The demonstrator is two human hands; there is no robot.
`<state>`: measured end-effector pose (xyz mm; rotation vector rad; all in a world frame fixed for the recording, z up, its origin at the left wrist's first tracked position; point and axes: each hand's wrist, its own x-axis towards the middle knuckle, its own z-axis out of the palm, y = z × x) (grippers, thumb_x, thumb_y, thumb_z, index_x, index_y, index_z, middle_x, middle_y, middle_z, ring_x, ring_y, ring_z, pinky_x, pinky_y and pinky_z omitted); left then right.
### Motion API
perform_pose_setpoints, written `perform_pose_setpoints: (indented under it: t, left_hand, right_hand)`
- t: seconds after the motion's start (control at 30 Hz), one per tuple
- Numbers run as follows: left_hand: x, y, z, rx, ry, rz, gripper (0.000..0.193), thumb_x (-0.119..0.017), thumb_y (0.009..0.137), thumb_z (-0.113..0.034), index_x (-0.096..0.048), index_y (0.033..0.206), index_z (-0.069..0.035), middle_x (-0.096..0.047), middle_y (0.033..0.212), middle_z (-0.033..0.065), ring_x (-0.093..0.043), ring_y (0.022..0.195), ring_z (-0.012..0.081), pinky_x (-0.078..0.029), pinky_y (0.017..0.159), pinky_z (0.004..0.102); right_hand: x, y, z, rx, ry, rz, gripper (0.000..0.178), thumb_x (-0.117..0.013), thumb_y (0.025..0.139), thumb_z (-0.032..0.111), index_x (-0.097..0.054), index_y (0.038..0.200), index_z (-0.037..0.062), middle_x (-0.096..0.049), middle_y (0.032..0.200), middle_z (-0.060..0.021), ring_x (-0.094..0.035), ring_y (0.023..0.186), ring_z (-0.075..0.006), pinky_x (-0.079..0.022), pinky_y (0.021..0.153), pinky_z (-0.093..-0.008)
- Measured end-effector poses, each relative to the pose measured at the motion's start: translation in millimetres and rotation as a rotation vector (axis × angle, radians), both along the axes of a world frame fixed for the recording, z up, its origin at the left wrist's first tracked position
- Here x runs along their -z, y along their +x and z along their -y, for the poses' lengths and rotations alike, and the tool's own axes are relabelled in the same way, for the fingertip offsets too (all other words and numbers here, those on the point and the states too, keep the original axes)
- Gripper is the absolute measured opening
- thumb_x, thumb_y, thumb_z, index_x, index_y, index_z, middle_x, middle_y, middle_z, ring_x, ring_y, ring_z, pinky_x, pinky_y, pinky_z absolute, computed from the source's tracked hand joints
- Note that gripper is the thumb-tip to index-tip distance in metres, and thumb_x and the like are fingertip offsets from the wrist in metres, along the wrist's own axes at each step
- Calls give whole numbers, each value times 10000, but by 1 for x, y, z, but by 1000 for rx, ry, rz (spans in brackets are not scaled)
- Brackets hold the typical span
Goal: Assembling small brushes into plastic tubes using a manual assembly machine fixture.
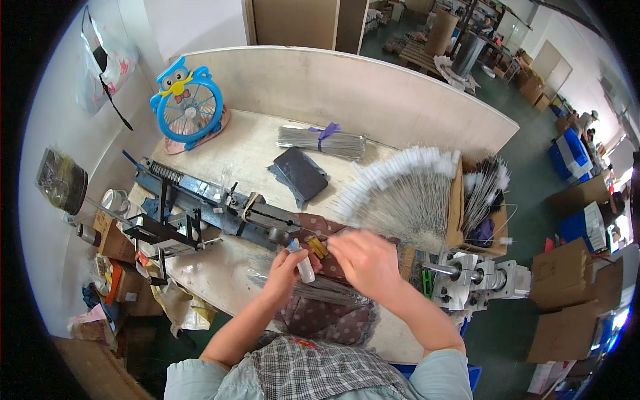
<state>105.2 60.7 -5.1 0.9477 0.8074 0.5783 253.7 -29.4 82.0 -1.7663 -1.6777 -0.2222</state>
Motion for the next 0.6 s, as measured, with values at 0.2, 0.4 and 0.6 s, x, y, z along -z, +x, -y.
perform_pose_setpoints:
  t: [0.2, 0.4, 0.6]
  left_hand:
    - [-9, -6, -15, 354, 660, -478, 164, -616, 721, -73, -517, 818, 14, -546, 719, 80, -527, 612, 142, -445, 545, 321]
    - [17, -54, -38, -26, 448, -215, 383, -644, 861, -333, -527, 1039, -15, -578, 931, 64, -592, 779, 168, -480, 693, 321]
    - [18, -151, -90, -421, -291, -95, 362, -612, 856, -434, -575, 1007, -107, -586, 825, -16, -582, 766, 132, -468, 727, 297]
  right_hand:
    - [67, -10, -6, -38, -88, -86, 221, -632, 789, 150, -626, 993, 65, -591, 877, -75, -641, 660, -217, -502, 530, -306]
    - [68, -9, -3, -125, -218, -67, 152, -661, 787, 207, -602, 798, 67, -558, 821, -68, -623, 662, -242, -514, 563, -342]
    - [54, -4, 7, -119, -310, -158, 192, -684, 781, 240, -611, 809, 64, -548, 775, -85, -611, 658, -275, -505, 557, -354]
